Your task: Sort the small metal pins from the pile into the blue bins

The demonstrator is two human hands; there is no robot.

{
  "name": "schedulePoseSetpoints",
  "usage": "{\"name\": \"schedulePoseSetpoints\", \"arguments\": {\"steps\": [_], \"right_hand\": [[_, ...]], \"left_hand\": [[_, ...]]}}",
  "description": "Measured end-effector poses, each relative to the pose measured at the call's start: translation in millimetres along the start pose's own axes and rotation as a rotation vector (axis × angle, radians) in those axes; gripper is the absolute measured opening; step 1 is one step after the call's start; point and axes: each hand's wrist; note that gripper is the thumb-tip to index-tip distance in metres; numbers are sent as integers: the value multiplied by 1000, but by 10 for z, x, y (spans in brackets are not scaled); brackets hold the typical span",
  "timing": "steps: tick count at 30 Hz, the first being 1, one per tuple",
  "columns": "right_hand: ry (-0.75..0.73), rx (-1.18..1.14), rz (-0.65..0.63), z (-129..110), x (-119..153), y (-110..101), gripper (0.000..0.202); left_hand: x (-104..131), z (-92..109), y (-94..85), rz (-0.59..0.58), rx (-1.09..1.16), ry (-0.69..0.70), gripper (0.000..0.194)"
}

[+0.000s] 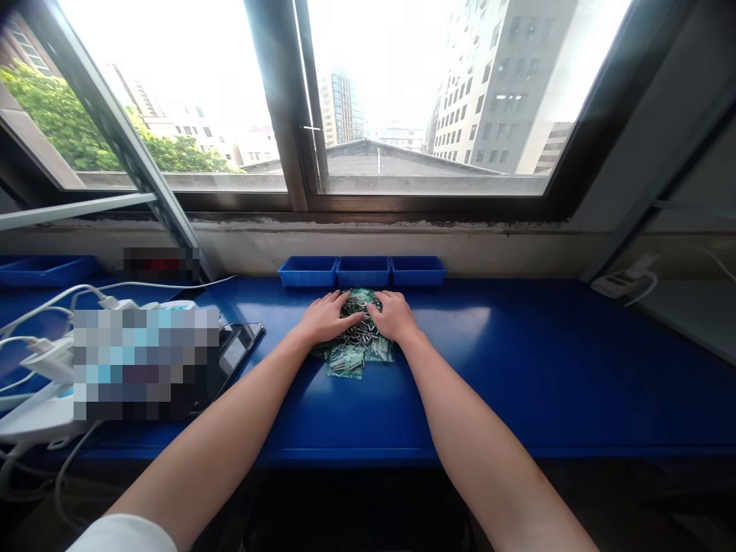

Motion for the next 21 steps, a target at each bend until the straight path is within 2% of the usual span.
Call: {"name": "schedulePoseSetpoints", "arguments": {"steps": [2,4,8,12,16,21], "right_hand": [[17,-20,-16,0,-4,3,49],[34,-33,-35,-9,-3,1,49],[6,4,-35,-55,14,-21,57],[-95,35,-121,-120,32,-51,63],[-99,36,-204,-149,29,-58,61],[-108,51,-198,-131,5,-36,62]], "left_hand": [[-23,7,33,30,10,-52,82],[-36,18,57,91,18,-44,77],[-32,40,81,224,38,139,54],[-22,59,107,169,-2,208,47],[-25,74,112,99,-44,148,51],[-18,94,87,88,-53,98,52]]}}
Point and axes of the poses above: each hand's wrist, its own x-axis away from the middle knuckle, its own y-axis out of the palm, z = x × y, and after that the axes turned 10 degrees about -y, right-handed
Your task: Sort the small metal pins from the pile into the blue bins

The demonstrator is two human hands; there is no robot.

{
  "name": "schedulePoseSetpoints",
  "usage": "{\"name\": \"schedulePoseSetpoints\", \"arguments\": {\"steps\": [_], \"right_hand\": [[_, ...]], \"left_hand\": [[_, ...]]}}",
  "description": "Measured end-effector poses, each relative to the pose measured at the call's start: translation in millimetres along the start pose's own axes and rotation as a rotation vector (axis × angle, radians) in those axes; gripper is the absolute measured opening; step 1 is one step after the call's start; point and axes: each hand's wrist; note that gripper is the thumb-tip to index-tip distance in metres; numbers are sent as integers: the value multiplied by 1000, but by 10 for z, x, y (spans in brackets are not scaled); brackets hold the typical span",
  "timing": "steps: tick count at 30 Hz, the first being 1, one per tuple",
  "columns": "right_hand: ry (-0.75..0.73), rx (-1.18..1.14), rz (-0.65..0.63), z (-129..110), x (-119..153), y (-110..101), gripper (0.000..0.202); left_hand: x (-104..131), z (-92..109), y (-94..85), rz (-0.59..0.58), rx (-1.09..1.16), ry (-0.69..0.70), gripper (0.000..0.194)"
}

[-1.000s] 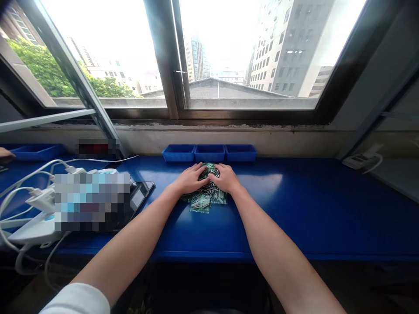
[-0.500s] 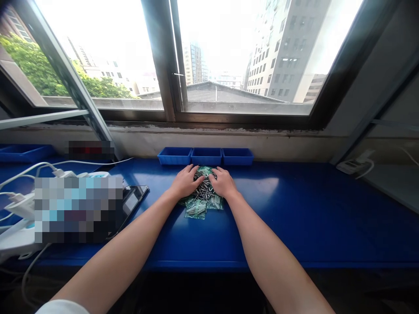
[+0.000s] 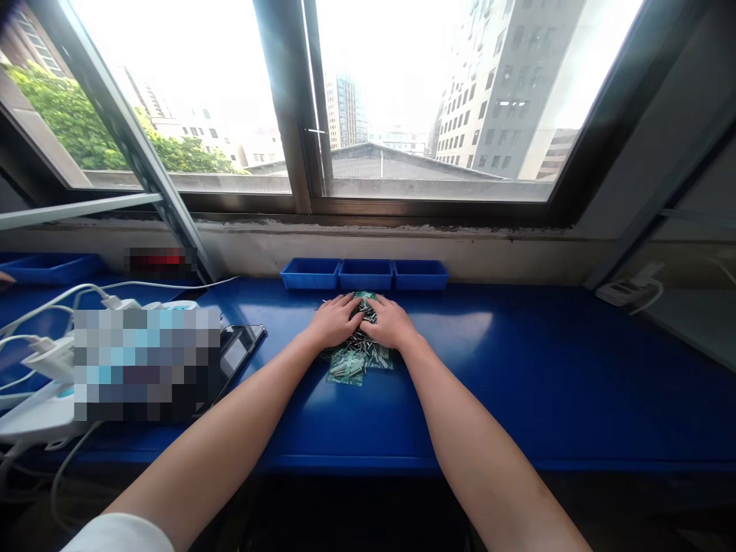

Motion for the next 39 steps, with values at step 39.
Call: {"name": "schedulePoseSetpoints", "arguments": {"steps": [39], "right_hand": [[227,-133,437,122,-91,67,41]], "left_hand": [[-12,160,-20,84,-16,-236,60]]}}
Point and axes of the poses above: each hand's wrist, its own x-axis away from the middle knuckle, its own y-axis out of the palm, z = x × y, and after that the axes turned 10 degrees about -y, right-handed
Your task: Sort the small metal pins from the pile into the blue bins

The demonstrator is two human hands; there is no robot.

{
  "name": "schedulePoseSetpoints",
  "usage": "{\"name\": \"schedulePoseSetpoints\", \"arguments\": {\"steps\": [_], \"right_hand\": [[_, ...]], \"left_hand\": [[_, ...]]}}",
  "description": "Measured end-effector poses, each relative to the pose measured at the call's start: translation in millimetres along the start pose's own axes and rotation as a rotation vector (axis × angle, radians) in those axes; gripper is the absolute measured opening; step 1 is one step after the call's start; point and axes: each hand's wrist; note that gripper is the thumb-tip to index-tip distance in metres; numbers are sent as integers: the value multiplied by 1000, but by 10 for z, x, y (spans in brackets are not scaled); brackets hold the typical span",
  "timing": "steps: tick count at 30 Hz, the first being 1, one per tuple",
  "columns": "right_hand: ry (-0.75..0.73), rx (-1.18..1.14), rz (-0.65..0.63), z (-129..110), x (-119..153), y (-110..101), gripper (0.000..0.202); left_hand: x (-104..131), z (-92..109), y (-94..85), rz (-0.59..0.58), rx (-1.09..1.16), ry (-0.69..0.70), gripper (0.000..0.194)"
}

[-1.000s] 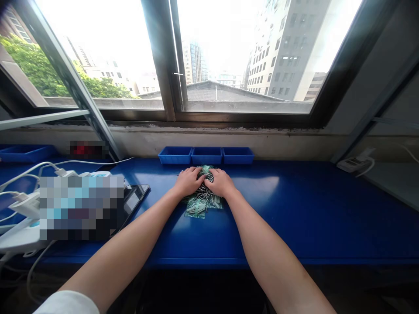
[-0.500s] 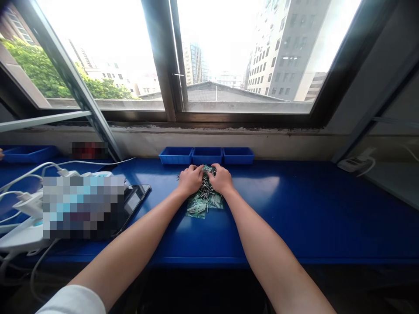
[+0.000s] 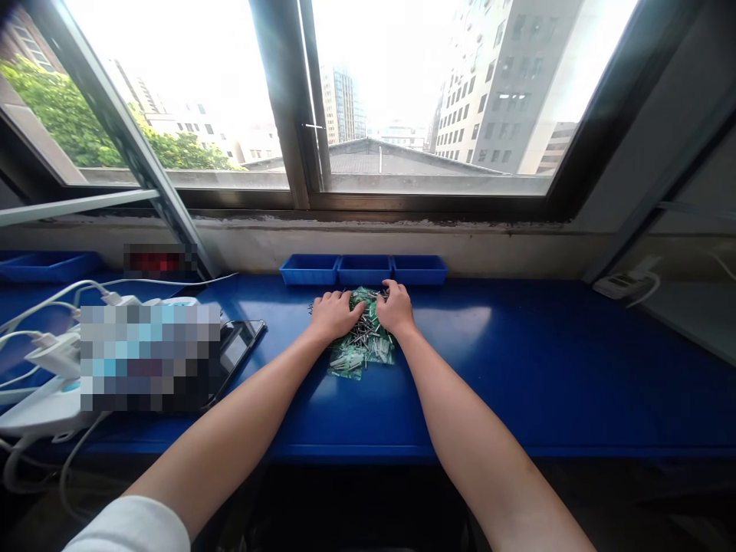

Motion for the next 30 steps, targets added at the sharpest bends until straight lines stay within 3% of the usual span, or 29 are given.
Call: {"name": "schedulePoseSetpoints", "arguments": {"steps": [5,8,12,19,23,27,30], "right_hand": [[70,117,-151,-31,-11,-5,37],[90,217,-253,-67,-10,-28,49],[-12,183,-304,-81,-2,-45,58],[-28,91,-210,-109,-8,-9,44],[3,79,-149,-102,-7,-21,46],[37,70,-61,-108,-4,-35,58],[84,82,-40,-126,-11,-37,54]], "left_hand": [[-39,1,4,-48,-39,-69,77],[-64,-14,11,-38,-37,-93,74],[-92,-22,3,-49,0,-89,62],[-105,-3,-25,-49,116,-77,42],[-102,-21,-2,-35,277,-145,36],[-81,-20,-1,9,417,-199,37],[-59,-6,-25,25,496,-178,46]]}}
Point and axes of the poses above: each hand's wrist, its own x-axis away from the middle knuckle, its own y-axis out of the palm, z = x × y, and after that the axes turned 10 degrees about -y, right-handed
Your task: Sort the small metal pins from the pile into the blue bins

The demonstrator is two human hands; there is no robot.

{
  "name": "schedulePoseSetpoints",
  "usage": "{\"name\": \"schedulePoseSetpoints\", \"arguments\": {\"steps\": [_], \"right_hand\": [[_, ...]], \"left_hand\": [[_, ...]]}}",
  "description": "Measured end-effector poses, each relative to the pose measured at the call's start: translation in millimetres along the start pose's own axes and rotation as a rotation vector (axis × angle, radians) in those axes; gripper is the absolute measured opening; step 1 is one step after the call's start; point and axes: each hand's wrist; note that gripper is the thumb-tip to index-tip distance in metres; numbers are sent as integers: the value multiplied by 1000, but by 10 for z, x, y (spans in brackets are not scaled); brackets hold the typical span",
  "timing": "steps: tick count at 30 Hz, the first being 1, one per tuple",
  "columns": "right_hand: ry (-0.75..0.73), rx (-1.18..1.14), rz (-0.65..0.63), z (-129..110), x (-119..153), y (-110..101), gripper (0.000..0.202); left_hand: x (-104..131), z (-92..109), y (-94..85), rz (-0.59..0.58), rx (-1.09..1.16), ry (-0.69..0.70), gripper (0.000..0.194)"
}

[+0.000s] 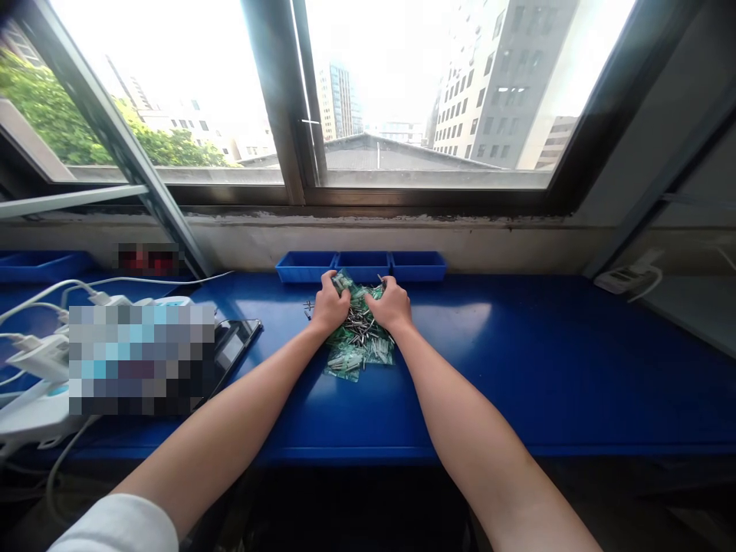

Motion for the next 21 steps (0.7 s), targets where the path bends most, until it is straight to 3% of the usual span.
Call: {"name": "schedulePoseSetpoints", "arguments": {"steps": [4,14,21], "right_hand": [[26,39,-69,-1,-15,10,44],[41,95,-152,7,12,-7,67],[-88,9,-233,50,25,-101,80]], "left_hand": [[-9,8,-15,6,15,8,49],[-47,-45,20,69,-119,-11,44],[-30,0,-78,32,-266,127,45]]}}
Point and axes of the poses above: each hand's wrist, its own x-axis away from the middle knuckle, its own y-axis out of the palm, z = x × y, and after that the axes turned 10 degrees about -y, right-handed
